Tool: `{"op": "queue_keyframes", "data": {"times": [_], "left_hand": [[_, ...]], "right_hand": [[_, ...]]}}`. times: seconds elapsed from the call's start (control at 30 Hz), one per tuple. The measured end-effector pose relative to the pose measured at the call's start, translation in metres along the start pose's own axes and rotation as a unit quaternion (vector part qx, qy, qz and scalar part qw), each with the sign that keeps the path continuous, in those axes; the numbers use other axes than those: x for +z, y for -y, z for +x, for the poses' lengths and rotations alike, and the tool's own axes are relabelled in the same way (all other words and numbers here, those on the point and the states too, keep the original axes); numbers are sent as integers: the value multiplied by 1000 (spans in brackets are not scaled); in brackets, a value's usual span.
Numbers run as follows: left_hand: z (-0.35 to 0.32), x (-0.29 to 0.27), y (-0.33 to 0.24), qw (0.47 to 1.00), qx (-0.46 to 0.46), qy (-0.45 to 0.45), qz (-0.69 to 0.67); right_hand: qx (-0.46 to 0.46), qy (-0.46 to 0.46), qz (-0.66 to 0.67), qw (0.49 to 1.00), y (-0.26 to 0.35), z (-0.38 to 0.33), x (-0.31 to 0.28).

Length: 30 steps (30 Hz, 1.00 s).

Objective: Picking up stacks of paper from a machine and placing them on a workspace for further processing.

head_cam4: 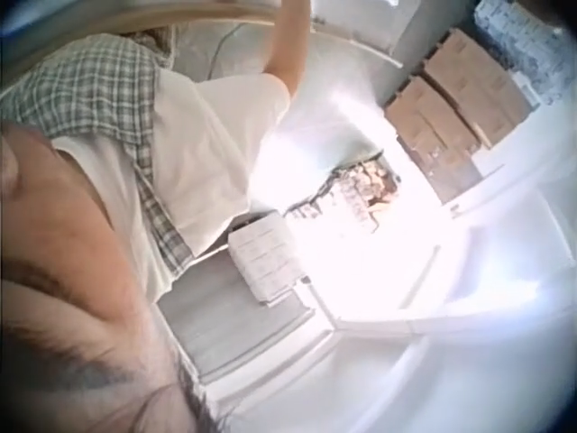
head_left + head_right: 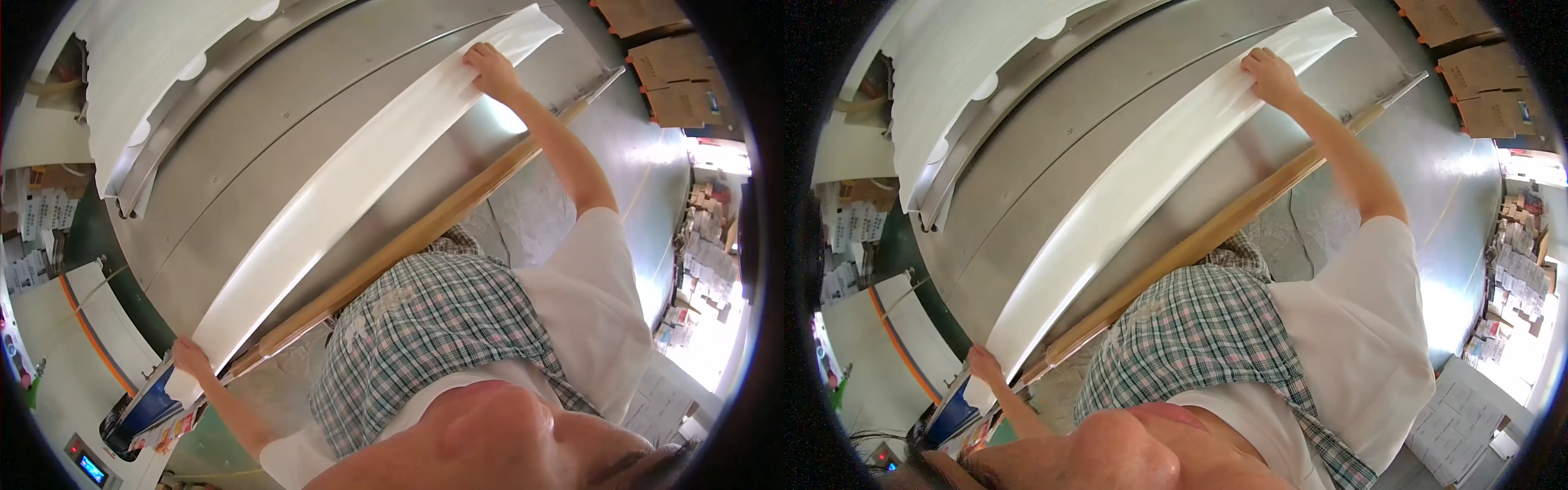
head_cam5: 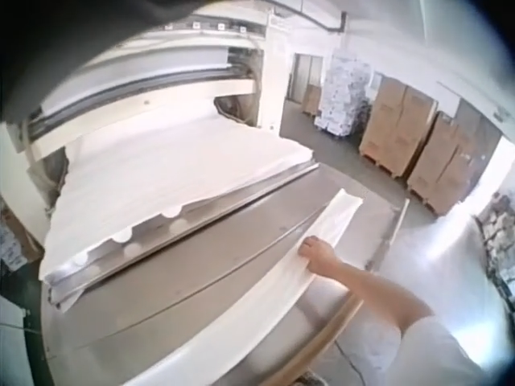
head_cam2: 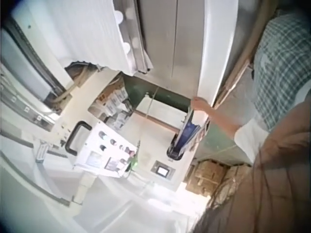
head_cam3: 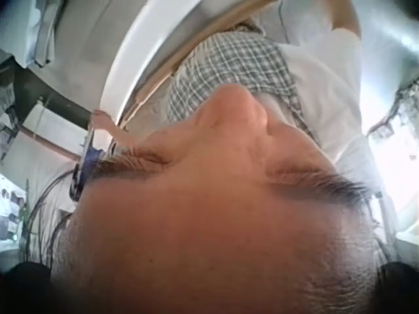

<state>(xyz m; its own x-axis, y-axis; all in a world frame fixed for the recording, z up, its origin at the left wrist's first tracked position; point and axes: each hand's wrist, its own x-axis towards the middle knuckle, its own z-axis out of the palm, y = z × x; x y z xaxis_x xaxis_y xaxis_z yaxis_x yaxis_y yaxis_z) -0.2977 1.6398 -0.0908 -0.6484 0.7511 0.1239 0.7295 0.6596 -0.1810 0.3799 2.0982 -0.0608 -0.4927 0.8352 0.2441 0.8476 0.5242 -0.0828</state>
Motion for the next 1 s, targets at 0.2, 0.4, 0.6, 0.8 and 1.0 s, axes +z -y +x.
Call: {"op": "queue_keyframes", "data": {"times": [0.2, 0.4, 0.6, 0.8, 1.0], "left_hand": [[1, -3, -75, 996, -31, 36, -78], [-4, -36, -182, 998, -37, 38, -19], [-9, -40, -203, 990, -79, 102, -51], [-15, -60, -281, 987, -63, 130, -69], [-15, -59, -279, 986, -70, 138, -66]], "right_hand": [[-7, 13, -13, 1000, -40, 26, -4], [30, -57, -84, 994, -147, 36, 0], [289, -147, -154, 933, -255, 38, 25], [436, -198, -64, 876, -314, 38, 20], [294, -34, 89, 951, -283, 63, 10]]}}
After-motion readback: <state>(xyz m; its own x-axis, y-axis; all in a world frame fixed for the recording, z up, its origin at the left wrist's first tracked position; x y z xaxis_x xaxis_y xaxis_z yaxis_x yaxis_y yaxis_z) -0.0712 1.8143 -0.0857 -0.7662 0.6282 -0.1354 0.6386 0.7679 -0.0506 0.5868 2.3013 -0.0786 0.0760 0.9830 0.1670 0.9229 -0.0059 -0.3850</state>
